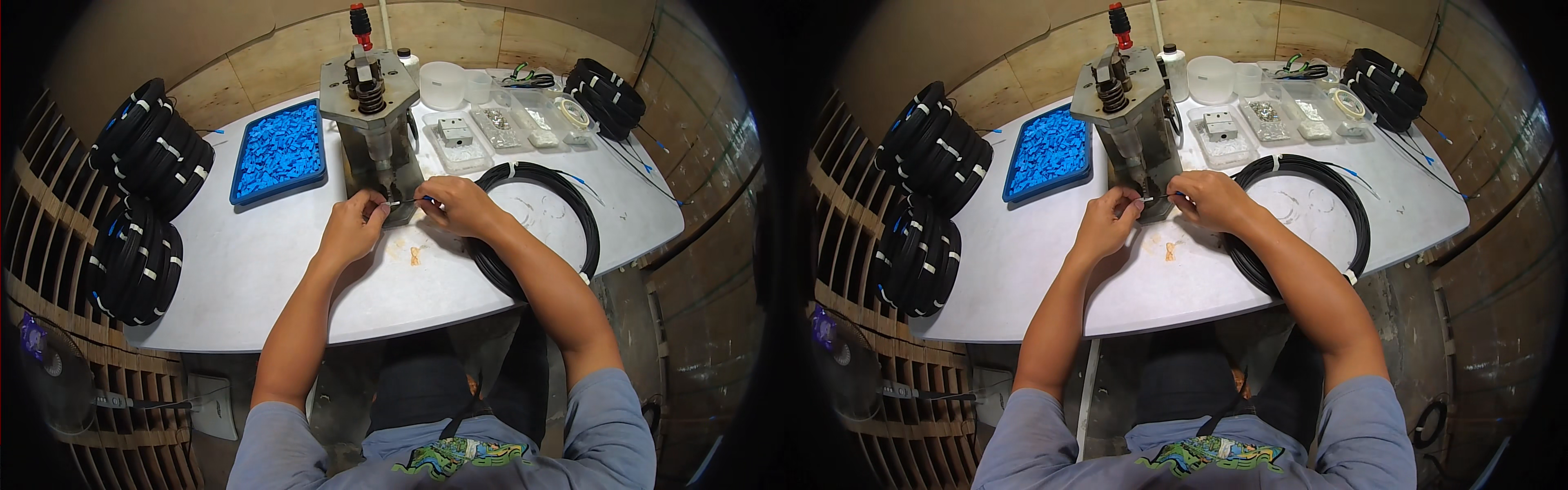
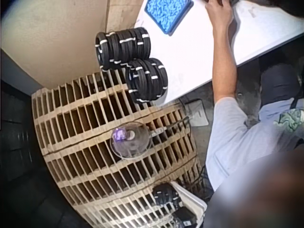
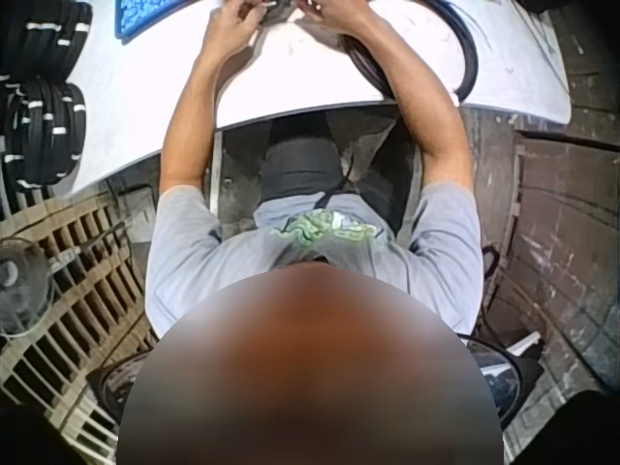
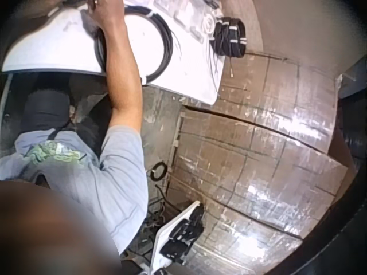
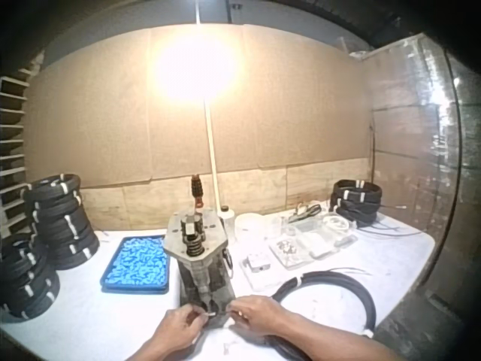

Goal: Assembling fiber optic connectors and cables using a press machine at a workbench.

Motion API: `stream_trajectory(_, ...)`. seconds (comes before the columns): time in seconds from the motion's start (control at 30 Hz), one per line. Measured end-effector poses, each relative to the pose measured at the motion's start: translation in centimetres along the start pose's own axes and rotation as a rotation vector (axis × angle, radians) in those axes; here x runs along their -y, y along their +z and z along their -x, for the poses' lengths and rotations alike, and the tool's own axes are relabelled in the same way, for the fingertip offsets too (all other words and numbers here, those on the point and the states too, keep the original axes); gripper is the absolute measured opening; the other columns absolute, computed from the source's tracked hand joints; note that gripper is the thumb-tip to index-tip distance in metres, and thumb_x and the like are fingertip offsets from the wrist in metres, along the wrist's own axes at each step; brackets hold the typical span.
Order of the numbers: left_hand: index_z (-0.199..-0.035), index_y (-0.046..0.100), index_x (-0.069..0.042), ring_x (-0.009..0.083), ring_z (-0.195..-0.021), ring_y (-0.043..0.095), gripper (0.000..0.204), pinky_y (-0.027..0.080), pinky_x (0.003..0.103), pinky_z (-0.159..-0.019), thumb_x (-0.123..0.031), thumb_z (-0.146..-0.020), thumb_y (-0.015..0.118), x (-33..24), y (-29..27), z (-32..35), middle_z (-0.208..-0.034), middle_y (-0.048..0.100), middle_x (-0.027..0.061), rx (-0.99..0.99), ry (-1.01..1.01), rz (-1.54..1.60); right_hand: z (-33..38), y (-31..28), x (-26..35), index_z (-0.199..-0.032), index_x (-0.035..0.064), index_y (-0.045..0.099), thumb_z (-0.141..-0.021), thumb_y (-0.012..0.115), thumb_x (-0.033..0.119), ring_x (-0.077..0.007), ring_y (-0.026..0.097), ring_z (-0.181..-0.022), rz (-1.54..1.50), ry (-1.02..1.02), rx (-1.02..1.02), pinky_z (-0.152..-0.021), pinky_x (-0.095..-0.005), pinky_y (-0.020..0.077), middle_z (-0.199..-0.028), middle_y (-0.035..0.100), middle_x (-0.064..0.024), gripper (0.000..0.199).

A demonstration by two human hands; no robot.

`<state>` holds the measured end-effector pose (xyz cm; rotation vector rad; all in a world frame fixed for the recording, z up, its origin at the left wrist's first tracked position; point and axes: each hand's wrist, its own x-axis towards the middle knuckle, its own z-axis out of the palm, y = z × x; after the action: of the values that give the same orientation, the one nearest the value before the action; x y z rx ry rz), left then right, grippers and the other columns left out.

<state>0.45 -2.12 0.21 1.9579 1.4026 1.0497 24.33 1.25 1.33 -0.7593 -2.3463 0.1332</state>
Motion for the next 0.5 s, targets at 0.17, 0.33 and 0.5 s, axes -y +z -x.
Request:
stream_trajectory(0.17, -0.102, 0.069, 0.002, 0.0264, -0.072, 0.072, 0.022, 0.056, 0.036, -0.071, -0.018, -0.093, 0.067, 0.24, 0.18, -0.03, -0.082, 0.073, 0.0182, -0.016, 0.001, 0.030, 0.03, -0.09, 0.04, -0.091, 0.0081, 0.063, -0.084, 0.070, 0.010, -0.0325, 0.067, -0.077, 0.007, 0.006, 0.007, -0.068, -0.0428, 0.0538, -0.080, 0.066, -0.0116, 0.010)
stream_trajectory(0.33, -0.102, 0.069, 0.001, 0.0271, -0.073, 0.072, 0.022, 0.056, 0.036, -0.071, -0.019, -0.093, 0.066, 0.40, 0.20, -0.06, -0.082, 0.073, 0.0184, -0.014, 0.001, 0.019, 0.00, -0.11, 0.11, -0.091, 0.0082, 0.064, -0.084, 0.070, 0.010, -0.0323, 0.067, -0.078, 0.009, 0.004, 0.002, -0.068, -0.0425, 0.0539, -0.081, 0.066, -0.0115, 0.010)
stream_trajectory(0.5, -0.102, 0.069, 0.001, 0.0277, -0.073, 0.072, 0.023, 0.056, 0.037, -0.071, -0.020, -0.094, 0.065, 0.51, 0.22, -0.03, -0.084, 0.073, 0.0190, -0.026, 0.005, 0.021, -0.02, -0.16, 0.19, -0.092, 0.0085, 0.063, -0.084, 0.070, 0.011, -0.0319, 0.068, -0.078, 0.004, 0.017, 0.014, -0.069, -0.0423, 0.0539, -0.081, 0.066, -0.0109, 0.010)
